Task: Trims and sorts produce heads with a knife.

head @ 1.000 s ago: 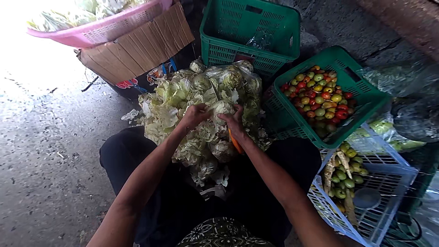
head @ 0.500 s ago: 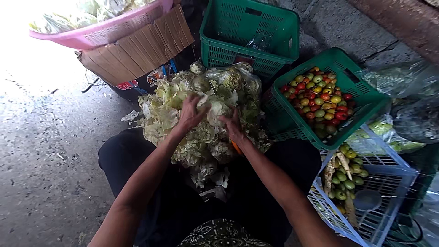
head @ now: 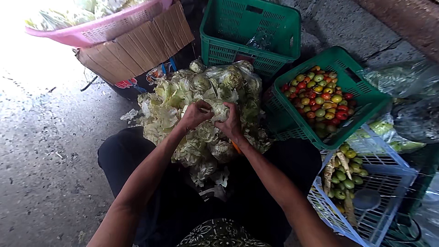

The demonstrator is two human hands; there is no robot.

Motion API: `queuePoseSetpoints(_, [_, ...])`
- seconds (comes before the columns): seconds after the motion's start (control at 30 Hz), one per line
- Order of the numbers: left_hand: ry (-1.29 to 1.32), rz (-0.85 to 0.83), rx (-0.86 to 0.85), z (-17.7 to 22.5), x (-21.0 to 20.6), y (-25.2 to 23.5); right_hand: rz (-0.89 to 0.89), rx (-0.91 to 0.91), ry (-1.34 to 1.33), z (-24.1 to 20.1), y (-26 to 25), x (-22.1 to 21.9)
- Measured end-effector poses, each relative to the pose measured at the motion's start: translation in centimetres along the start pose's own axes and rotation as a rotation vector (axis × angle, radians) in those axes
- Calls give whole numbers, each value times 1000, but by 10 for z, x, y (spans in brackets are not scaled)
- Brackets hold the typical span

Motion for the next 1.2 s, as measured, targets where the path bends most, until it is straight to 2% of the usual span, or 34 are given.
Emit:
queuePoseSetpoints(0.17, [-43, 7, -37, 0, -1, -1, 1, 11, 29, 0, 1, 0])
queuePoseSetpoints(0.27, [24, 35, -59, -2, 1, -4, -15, -54, -25, 6, 1, -2])
queuePoseSetpoints(0.4, [135, -45, 46, -4, -7, -1, -12, -84, -30, 10, 0, 0])
queuePoseSetpoints(0.5, [136, -34, -11, -3, -8, -2, -15, -49, -32, 6, 0, -1])
queuePoseSetpoints(0.6, [171, 11, -22, -5, 0, -7, -41, -141, -150, 17, 2, -3])
queuePoseSetpoints(0.77, [-335, 110, -111, 4, 24, -11, -155, -536, -478, 39, 9, -13])
queuePoseSetpoints(0.9, [-490, 180, -67, -8, 28, -12, -255, -489, -473, 33, 15, -21])
queuePoseSetpoints(0.97, [-377, 144, 7, -19, 23, -12, -268, -454, -469, 28, 15, -22])
queuePoseSetpoints(1.07, [101, 26, 244, -36, -3, -3, -242, -415, -474, 28, 12, -23])
queuePoseSetpoints(1.1, [193, 18, 262, -32, -9, 1, -244, -390, -477, 26, 10, -23])
queuePoseSetpoints(1.2, [222, 68, 132, -22, -8, 2, -215, -333, -423, 24, 8, -19])
Point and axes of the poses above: each hand's wrist, its own y-axis away from the middle knuckle, its own x-axis out of the back of the hand, z = x × y, the point moved 10 cm from there along -y, towards the middle knuckle, and after that the axes turned 13 degrees about z, right-handed, at the moved point
